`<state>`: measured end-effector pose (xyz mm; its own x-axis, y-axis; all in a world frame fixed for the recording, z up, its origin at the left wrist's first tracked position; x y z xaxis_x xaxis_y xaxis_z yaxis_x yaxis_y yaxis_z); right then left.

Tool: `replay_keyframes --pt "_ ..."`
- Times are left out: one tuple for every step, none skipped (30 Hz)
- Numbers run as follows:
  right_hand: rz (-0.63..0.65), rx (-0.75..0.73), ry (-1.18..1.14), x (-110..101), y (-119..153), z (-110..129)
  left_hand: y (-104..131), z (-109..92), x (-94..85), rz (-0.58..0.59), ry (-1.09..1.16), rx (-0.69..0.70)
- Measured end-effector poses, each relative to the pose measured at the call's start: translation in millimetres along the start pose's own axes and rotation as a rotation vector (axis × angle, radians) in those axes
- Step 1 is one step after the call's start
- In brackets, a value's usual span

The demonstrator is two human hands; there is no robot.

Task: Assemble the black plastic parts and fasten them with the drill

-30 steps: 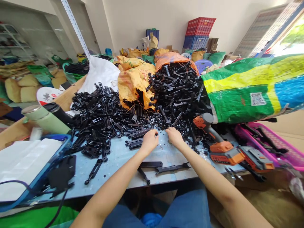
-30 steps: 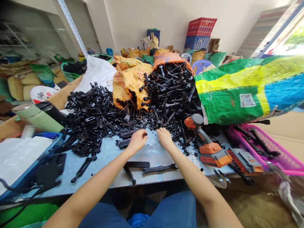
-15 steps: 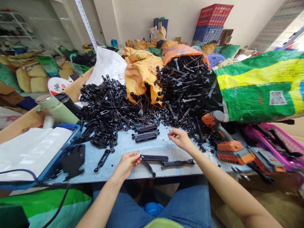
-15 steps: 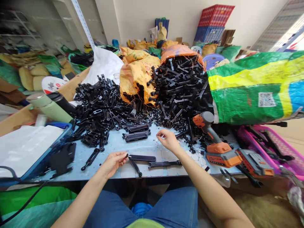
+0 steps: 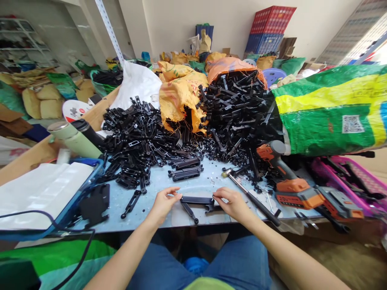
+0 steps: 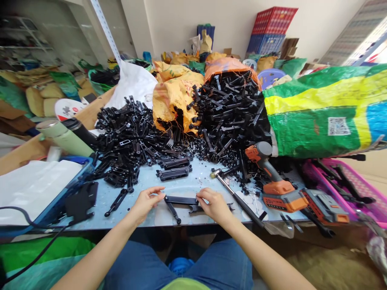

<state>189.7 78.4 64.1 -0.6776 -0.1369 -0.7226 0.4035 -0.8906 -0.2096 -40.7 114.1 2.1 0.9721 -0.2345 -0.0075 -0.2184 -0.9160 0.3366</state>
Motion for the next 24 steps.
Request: replay_keyframes --pt "-0.002 -0.01 0.014 1 1 1 0 4 2.7 0.033 0.019 -0.041" --pt "-0.001 -0.02 0.029 2 2 2 -1 9 5.8 0.069 0.035 -0.084" --pt "0.004 -0.032 0.05 3 3 3 -1 12 7.8 0.096 0.048 -0.12" --pt "0.01 -0.045 0.077 5 4 5 0 15 8.1 0.105 0.056 -0.145" --pt "0.018 -0.059 0.11 7 6 6 0 17 7.1 0.099 0.061 -0.158" --pt "0.026 -0.074 0.142 9 7 8 0 17 5.5 0.089 0.062 -0.163" --pt "0.028 -0.089 0.169 10 9 10 1 18 4.0 0.08 0.055 -0.161" --pt "0.025 -0.104 0.189 11 11 11 1 17 2.9 0.074 0.038 -0.155" --pt "0.017 -0.116 0.202 12 13 12 2 17 2.9 0.077 0.016 -0.146" --pt "0.006 -0.123 0.21 12 15 13 3 16 3.8 0.085 -0.008 -0.136" --pt "-0.003 -0.124 0.216 12 16 13 4 15 5.1 0.093 -0.026 -0.13" --pt "-0.009 -0.122 0.222 12 17 13 4 15 6.6 0.099 -0.032 -0.133" --pt "-0.01 -0.118 0.225 12 17 13 4 16 8.4 0.106 -0.024 -0.146" --pt "-0.008 -0.116 0.224 13 18 12 4 17 10.4 0.113 -0.004 -0.161" --pt "-0.004 -0.118 0.22 13 18 12 3 18 12.2 0.118 0.022 -0.178" --pt "-0.001 -0.123 0.214 14 19 12 2 19 14.0 0.123 0.046 -0.192" --pt "0.002 -0.127 0.208 15 20 12 0 19 15.7 0.13 0.064 -0.199" --pt "0.006 -0.13 0.204 16 21 11 -1 19 16.9 0.136 0.074 -0.202" --pt "0.011 -0.134 0.203 18 23 9 -2 19 17.3 0.139 0.074 -0.201" --pt "0.017 -0.139 0.204 19 26 7 -3 19 16.9 0.14 0.065 -0.2" --pt "0.02 -0.145 0.203 21 29 3 -3 20 15.9 0.14 0.047 -0.197" --pt "0.024 -0.15 0.202 23 32 -1 -2 20 14.6 0.14 0.02 -0.187" --pt "0.027 -0.154 0.202 24 35 -5 -2 19 13.2 0.14 -0.017 -0.167" --pt "0.03 -0.154 0.202 26 38 -10 -1 16 11.5 0.131 -0.072 -0.131"
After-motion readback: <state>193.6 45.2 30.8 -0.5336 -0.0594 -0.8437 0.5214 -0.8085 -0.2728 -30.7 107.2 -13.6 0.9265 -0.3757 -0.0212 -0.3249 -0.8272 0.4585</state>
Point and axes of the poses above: each hand's wrist, its own y-axis away from the middle knuckle, its own x-axis out of the palm, z = x × y, the point moved 9 cm from there along -y, towards the middle knuckle, and after that the axes turned 9 degrees about z, right-handed, at the moved point
